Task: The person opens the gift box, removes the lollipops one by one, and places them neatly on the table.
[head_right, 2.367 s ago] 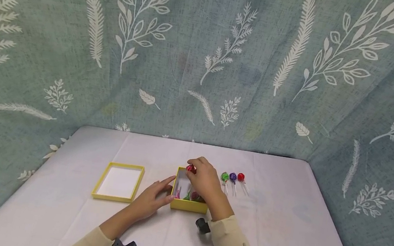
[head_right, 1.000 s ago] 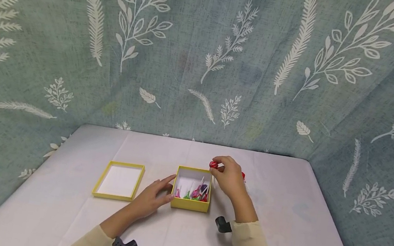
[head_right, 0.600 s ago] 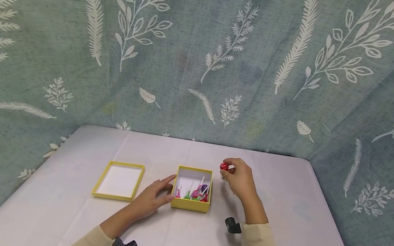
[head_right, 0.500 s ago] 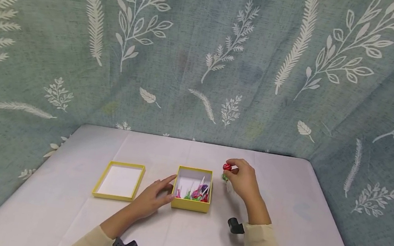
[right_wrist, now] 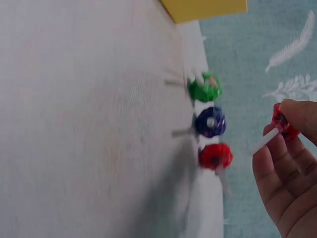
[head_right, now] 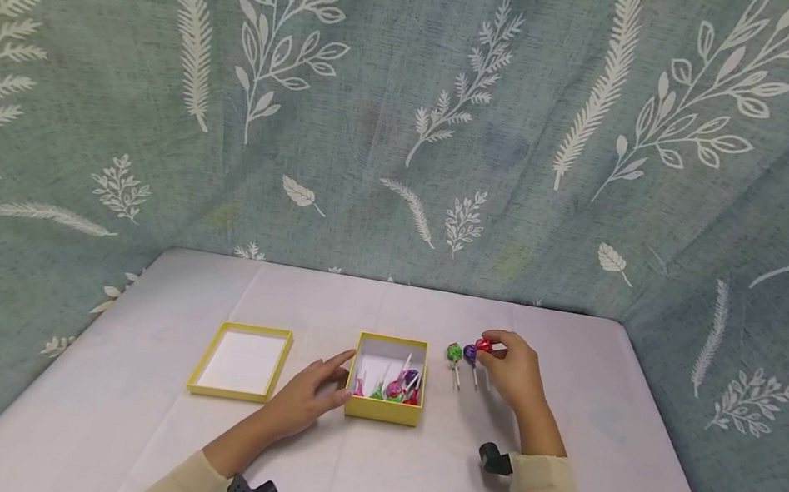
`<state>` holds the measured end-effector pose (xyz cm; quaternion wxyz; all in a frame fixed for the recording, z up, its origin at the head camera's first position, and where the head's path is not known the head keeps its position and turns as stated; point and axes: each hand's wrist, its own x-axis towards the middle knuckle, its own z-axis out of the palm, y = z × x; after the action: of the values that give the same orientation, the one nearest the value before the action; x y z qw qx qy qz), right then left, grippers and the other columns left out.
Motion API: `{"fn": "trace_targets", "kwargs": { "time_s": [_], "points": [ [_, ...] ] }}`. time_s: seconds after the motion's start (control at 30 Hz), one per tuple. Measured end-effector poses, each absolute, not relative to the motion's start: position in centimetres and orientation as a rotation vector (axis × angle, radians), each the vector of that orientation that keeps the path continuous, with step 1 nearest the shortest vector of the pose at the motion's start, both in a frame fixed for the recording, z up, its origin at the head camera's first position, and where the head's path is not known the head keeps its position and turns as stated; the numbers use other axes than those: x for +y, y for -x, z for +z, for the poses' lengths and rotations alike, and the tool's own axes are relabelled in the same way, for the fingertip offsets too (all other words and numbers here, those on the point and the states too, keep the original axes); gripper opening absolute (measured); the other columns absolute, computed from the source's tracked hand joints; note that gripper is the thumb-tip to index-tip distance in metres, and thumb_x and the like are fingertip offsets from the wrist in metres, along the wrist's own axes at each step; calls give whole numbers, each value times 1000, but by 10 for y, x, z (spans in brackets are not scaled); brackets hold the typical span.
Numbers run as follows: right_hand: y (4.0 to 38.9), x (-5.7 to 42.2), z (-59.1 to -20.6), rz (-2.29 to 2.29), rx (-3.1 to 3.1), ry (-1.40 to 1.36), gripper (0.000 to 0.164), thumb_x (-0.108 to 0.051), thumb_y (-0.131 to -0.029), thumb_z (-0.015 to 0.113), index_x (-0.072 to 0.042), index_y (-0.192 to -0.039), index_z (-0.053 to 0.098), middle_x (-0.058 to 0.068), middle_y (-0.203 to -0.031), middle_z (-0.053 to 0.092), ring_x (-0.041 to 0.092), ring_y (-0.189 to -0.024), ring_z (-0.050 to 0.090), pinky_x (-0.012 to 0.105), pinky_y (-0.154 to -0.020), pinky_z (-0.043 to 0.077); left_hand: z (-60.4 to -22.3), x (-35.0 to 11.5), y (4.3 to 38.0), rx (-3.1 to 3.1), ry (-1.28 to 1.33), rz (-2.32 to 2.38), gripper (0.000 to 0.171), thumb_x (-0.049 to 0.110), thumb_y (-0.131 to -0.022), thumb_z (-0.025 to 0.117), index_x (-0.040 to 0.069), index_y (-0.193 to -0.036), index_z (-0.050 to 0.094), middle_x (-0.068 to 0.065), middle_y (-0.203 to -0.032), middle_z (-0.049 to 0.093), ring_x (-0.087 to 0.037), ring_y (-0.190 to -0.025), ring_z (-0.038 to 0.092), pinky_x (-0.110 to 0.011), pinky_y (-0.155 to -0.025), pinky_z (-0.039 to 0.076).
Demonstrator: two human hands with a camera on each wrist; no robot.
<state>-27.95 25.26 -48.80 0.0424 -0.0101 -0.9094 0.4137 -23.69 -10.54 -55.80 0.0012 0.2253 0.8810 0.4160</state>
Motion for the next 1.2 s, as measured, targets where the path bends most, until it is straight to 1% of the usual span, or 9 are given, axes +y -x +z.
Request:
{"fn": "trace_targets", "kwargs": {
  "time_s": [0.23,0.43,0.5,0.63,0.8,0.87,1.0,1.1,1.2],
  "points": [
    [281,268,-489,1250,-2809,70,41,-16,-92,69,-5,-130,60,17,-124,59,31,-101,60,39,-71,54,-555,-105,237,2767,-712,1312,68,55,-93,57,31,-152,34,3,-125,62,-20,-129,45,-44,-116,14],
    [286,280,-494,1221,-2826,116,39,-15,-92,68,-3,-129,60,17,-125,58,32,-105,58,43,-78,53,-556,-105,238,2789,-739,1329,67,52,-93,59,30,-151,36,5,-121,64,-18,-121,48,-45,-115,18],
    [288,283,-496,1214,-2839,148,39,-15,-93,67,-4,-129,60,16,-125,59,32,-106,57,43,-79,53,-555,-104,237,2792,-741,1334,66,51,-93,59,30,-151,36,6,-121,65,-18,-121,48,-46,-114,20],
    [288,287,-500,1217,-2856,208,39,-14,-93,67,-4,-129,59,17,-123,59,32,-104,55,41,-77,53,-555,-104,237,2780,-739,1349,67,51,-92,60,29,-151,37,6,-120,65,-18,-119,49,-48,-112,26],
    [289,290,-505,1213,-2875,261,39,-14,-93,67,-3,-129,59,18,-122,59,32,-102,56,39,-75,53,-556,-105,237,2778,-735,1339,67,52,-92,59,29,-151,37,6,-121,64,-19,-121,49,-47,-114,22],
    [290,292,-507,1198,-2882,263,39,-14,-93,66,-3,-130,59,18,-122,59,32,-102,56,38,-73,53,-556,-105,237,2780,-733,1332,68,54,-92,59,30,-151,36,5,-122,64,-19,-122,48,-47,-115,18],
    [291,294,-511,1172,-2881,257,39,-15,-92,67,-2,-129,59,19,-122,59,33,-102,57,38,-71,53,-557,-105,237,2780,-709,1306,69,57,-92,56,32,-152,34,5,-124,63,-19,-127,46,-44,-116,15],
    [292,296,-513,1159,-2877,243,40,-15,-92,67,-1,-128,59,19,-123,59,34,-104,57,41,-74,53,-558,-105,237,2784,-697,1294,69,58,-92,56,33,-152,33,6,-124,62,-18,-129,45,-43,-116,14],
    [293,297,-516,1147,-2879,232,40,-16,-92,67,-1,-128,59,20,-124,59,35,-106,57,44,-78,52,-557,-105,237,2786,-704,1308,69,57,-92,57,32,-152,35,7,-122,63,-17,-125,47,-42,-116,16]
  ]
}}
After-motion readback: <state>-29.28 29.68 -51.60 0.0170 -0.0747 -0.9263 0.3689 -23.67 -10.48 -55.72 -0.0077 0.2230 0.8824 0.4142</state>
